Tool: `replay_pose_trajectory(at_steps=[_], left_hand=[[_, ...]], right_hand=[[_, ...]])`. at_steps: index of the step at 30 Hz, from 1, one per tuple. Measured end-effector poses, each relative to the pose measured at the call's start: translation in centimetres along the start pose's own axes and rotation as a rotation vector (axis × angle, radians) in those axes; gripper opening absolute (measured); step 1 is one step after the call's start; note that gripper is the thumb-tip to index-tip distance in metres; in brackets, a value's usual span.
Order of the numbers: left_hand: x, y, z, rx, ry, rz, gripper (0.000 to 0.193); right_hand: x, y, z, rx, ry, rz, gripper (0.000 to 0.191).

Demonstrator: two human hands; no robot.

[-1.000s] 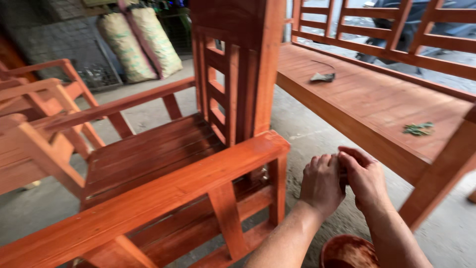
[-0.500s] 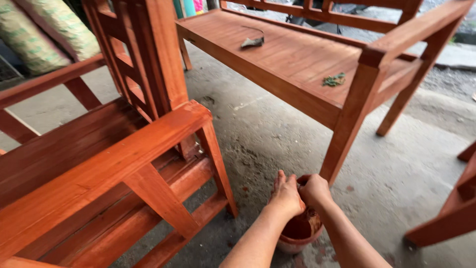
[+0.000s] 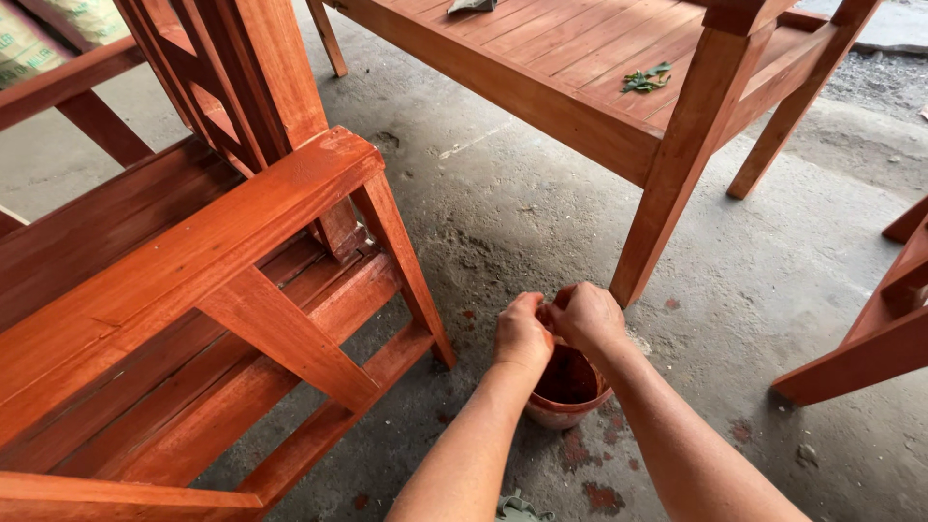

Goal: The person applies reddish-brown stain to a wooden chair using a cloth. They repeatedly dip the cloth into a container and wipe the armrest, seat, and backrest, then flip the chair to treat the underside and back. The person continues to cover the backrest slats and frame with the stain.

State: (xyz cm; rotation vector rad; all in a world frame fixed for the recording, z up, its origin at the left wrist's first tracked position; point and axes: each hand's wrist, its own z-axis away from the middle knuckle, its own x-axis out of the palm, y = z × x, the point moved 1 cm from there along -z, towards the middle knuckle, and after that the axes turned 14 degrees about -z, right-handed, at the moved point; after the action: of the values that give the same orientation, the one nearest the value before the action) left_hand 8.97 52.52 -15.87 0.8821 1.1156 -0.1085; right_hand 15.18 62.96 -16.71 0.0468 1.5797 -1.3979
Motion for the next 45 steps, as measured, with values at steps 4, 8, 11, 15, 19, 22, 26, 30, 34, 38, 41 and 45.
replay_pose_trajectory(at_steps=[4, 8, 11, 15, 19, 22, 26, 30, 34, 38, 41, 45], left_hand=[[-1.7, -0.8, 1.1, 0.021, 0.049, -0.178, 0.065], [-3.7, -2.1, 2.5, 0.110, 0.264, -0.159, 0.085], [-5.9, -3.9, 3.7, 0.220, 0.490, -0.156, 0.097], [-9.8, -7.2, 6.4, 0.311, 0.788, -0.204, 0.074], [-14.4, -12.1, 10.6, 0.298, 1.127, -0.278, 0.064], [-17.2, -16.0, 13.6, 0.149, 1.377, -0.150, 0.061], [-19.8, -19.6, 15.6, 0.011, 1.548, -0.144, 0.059], [-21.3, -22.6, 16.9, -0.166, 1.670, 0.028, 0.049], [-22.2, -25.7, 18.7, -0.277, 1.716, -0.025, 0.039], [-23.0, -29.1, 20.0, -0.251, 1.828, 0.516, 0.040], [-24.7, -31.9, 21.5, -0.188, 1.980, 0.442, 0.032], [-28.5, -36.1, 23.4, -0.132, 2.090, 0.750, 0.024]], right_hand=[[0.9, -1.9, 0.1, -0.204, 0.033, -0.119, 0.025], [1.6, -5.5, 0.2, -0.264, -0.008, -0.254, 0.034], [2.6, -9.6, 1.2, -0.484, 0.073, -0.285, 0.037], [3.9, -15.3, 2.2, -0.694, 0.058, -0.462, 0.050], [5.6, -20.4, 1.0, -0.785, -0.058, -0.816, 0.056], [7.4, -22.9, -1.1, -0.827, -0.169, -1.108, 0.052], [9.0, -23.7, -3.3, -0.718, -0.155, -1.277, 0.044], [9.4, -24.4, -2.8, -0.814, -0.096, -1.358, 0.032], [11.0, -24.5, 1.8, -0.867, 0.271, -1.208, 0.026], [14.7, -25.4, 7.2, -0.777, 0.142, -1.082, 0.018], [16.6, -26.6, 9.4, -0.796, -0.004, -1.047, 0.019], [18.1, -27.7, 10.7, -0.847, -0.083, -1.158, 0.022]])
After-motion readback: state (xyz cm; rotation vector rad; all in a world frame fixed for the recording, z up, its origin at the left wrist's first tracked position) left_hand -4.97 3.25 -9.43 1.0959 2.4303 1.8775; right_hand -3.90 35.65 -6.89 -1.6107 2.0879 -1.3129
